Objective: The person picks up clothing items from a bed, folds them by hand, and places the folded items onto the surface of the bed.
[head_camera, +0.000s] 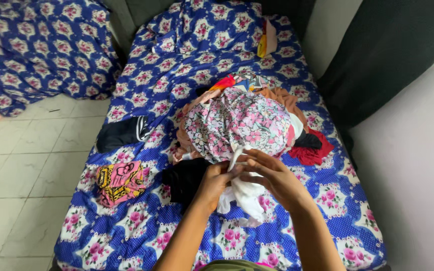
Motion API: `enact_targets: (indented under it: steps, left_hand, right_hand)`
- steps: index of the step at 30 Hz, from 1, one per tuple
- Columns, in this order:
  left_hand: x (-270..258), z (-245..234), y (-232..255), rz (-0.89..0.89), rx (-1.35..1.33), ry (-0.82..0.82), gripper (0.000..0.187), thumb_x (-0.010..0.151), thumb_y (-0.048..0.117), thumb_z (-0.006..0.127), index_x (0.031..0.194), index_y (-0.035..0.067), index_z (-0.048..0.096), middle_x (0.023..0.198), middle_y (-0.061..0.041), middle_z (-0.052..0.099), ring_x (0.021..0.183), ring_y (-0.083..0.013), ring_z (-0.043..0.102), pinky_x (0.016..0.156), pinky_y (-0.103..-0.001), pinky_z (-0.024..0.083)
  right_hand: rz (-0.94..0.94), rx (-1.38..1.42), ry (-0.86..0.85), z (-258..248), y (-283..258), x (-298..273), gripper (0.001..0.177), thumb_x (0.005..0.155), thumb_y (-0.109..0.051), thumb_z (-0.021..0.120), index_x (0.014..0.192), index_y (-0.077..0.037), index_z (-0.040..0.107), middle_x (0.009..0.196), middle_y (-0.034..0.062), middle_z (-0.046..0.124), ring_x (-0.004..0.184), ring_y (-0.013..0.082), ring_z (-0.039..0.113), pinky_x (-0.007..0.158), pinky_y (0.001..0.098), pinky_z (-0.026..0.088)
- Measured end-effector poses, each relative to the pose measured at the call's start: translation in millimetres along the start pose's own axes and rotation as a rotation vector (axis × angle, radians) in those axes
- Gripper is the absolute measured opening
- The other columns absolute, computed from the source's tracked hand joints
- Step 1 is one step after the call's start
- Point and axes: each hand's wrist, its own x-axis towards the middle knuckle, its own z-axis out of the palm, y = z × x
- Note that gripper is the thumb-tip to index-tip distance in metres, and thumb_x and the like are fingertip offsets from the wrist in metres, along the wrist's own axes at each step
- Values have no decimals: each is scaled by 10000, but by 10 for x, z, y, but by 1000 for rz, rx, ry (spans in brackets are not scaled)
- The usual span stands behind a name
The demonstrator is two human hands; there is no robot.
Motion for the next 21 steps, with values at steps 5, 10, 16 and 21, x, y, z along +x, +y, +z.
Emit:
enact_targets:
  steps: [5, 10, 16, 21]
  left_hand:
    - [-10, -232, 14, -166, -569, -6, 290, 918, 236, 691, 1123, 33, 722, 1066, -59, 748, 1012, -186, 681, 955, -382, 529]
    - [-42, -310, 190, -138, -560, -66, 295, 908, 150, 707, 1163, 2, 706, 1098, -65, 738, 1031, -178, 680, 968, -356, 498]
    - [-90, -256, 151, -46, -200, -12, 451, 728, 35, 793, 1164, 34, 676, 1063, -62, 738, 949, -159, 705, 851, -319, 566]
    - [-66, -153, -165, -16, 339, 326, 372, 725, 64, 749, 1090, -7, 772, 991, -78, 811, 894, -140, 751, 783, -287, 575]
  right_hand:
    - [7, -481, 308, -119, 21, -55, 667, 913, -394, 678, 1433, 22, 630, 1265, 232, 705, 1188, 314, 652, 1032, 450, 513]
    - [71, -558, 247, -156, 387, 70, 718, 822, -314, 838, 1399, -46, 505, 1222, 145, 747, 1101, 214, 731, 959, 355, 555]
    - [-90, -817, 422, -166, 616, 240, 380, 817, -156, 758, 1170, -21, 714, 973, 150, 799, 830, 206, 720, 742, 356, 566]
    - [-79, -1016, 471, 87, 523, 224, 440, 693, -164, 862, 1065, -21, 673, 922, 145, 780, 827, 205, 737, 728, 357, 568]
